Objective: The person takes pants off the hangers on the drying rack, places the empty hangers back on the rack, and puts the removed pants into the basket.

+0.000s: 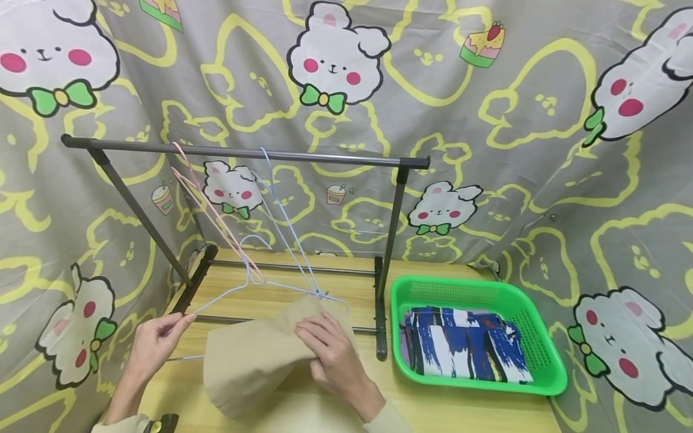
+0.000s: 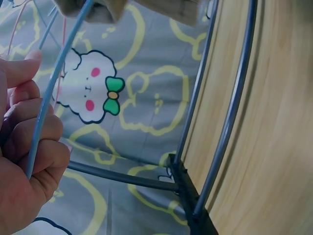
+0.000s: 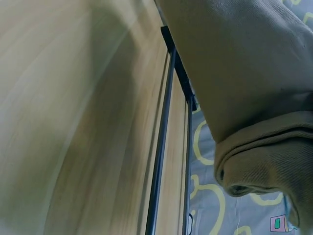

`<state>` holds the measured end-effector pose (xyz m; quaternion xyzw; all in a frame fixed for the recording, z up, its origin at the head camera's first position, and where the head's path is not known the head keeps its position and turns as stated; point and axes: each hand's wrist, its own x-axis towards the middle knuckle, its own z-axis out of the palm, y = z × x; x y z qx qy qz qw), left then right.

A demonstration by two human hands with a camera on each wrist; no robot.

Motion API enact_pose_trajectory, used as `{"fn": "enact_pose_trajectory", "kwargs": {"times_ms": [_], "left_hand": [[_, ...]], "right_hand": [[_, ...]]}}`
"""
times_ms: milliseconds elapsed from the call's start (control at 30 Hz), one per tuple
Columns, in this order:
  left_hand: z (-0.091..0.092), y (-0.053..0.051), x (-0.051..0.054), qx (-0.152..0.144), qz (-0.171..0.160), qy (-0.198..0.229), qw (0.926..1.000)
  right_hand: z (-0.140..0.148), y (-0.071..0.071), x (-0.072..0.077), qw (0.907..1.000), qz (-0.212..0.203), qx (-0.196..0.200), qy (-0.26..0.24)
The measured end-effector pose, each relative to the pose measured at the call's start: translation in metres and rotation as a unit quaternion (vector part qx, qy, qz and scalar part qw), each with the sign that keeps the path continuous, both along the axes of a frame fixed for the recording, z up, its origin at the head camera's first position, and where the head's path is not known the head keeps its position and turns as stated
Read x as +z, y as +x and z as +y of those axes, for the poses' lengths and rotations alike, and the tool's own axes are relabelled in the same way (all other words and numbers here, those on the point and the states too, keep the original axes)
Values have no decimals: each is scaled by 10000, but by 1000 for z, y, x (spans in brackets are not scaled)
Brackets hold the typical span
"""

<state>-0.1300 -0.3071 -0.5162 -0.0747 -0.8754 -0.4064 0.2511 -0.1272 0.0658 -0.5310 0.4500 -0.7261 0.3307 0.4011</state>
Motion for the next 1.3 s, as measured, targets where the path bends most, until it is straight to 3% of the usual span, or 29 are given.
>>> {"fn": "enact_pose_trajectory", "kwargs": {"times_ms": [200, 500, 800, 1133, 1300], "left_hand": [[2, 3, -2, 56, -121, -11, 9999], [3, 3, -8, 183, 20, -73, 9998], [-5, 13, -7, 347, -351, 467, 9977], [-12, 23, 1, 1169, -593, 759, 9885], [-15, 25, 7, 1613, -272, 847, 9829]], "right_hand": [[-3, 3, 0, 9998, 87, 114, -135], [-8, 11, 10, 9993, 316, -164, 148], [0, 16, 11, 9995, -203, -130, 184], [14, 17, 4, 9932, -1033, -542, -1], [20, 17, 1, 9891, -1224, -820, 67]]}}
